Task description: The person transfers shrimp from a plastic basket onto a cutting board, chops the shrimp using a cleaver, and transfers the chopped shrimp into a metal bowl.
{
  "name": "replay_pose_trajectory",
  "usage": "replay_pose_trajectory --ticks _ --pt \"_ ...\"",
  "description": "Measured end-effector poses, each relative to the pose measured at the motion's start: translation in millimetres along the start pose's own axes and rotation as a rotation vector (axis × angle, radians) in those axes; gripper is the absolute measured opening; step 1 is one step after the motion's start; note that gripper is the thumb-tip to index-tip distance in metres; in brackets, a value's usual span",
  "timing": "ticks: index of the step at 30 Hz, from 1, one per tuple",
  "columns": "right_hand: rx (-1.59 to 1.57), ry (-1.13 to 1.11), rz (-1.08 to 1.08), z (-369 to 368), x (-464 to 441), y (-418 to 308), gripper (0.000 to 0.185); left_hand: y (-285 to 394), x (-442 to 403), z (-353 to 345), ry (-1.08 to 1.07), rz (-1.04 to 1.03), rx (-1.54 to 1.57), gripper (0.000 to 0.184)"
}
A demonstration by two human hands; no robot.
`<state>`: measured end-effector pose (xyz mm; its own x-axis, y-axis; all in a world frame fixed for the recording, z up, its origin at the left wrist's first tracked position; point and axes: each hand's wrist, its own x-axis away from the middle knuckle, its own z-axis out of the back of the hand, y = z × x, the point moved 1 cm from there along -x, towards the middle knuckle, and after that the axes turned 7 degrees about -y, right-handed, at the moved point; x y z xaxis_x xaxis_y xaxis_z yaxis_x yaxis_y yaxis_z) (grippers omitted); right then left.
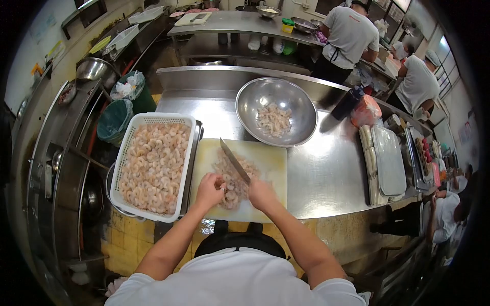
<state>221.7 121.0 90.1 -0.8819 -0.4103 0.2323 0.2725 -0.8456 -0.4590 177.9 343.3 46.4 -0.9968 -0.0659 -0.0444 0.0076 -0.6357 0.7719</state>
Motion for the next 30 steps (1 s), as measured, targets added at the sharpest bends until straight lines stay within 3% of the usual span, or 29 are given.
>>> replay_pose_trajectory --ticks 2,6,9,11,17,20,26,30 --pt "-0.034 0.102 0.066 16 32 5 0.023 2 2 -2 0.0 -0.022 -0.006 0.028" --pt "-0.038 -0.056 -0.137 32 84 1 0.023 12 7 1 0.007 -0.057 -0.015 0.028" --pt "-0.072 -0.008 -0.104 -13 75 30 0.022 6 10 -6 -0.04 -0.037 0.005 0.028" --pt "-0.09 0.039 -0.04 -15 55 32 0.021 5 8 -9 -0.061 -0.012 0.029 0.028" --pt "-0.082 -0.089 -0.22 14 101 -3 0.022 2 7 -6 -0.005 0.015 0.115 0.026" --pt "-0.119 -0.032 -0.142 -24 79 15 0.023 1 5 -3 0.023 0.01 0.096 0.026" --pt "-0.127 -0.019 -0.117 19 71 -9 0.023 6 11 5 0.014 0.013 0.061 0.026" --pt "-0.105 -0.058 -0.135 -6 71 -7 0.023 -1 11 2 -0.021 0.045 0.075 0.03"
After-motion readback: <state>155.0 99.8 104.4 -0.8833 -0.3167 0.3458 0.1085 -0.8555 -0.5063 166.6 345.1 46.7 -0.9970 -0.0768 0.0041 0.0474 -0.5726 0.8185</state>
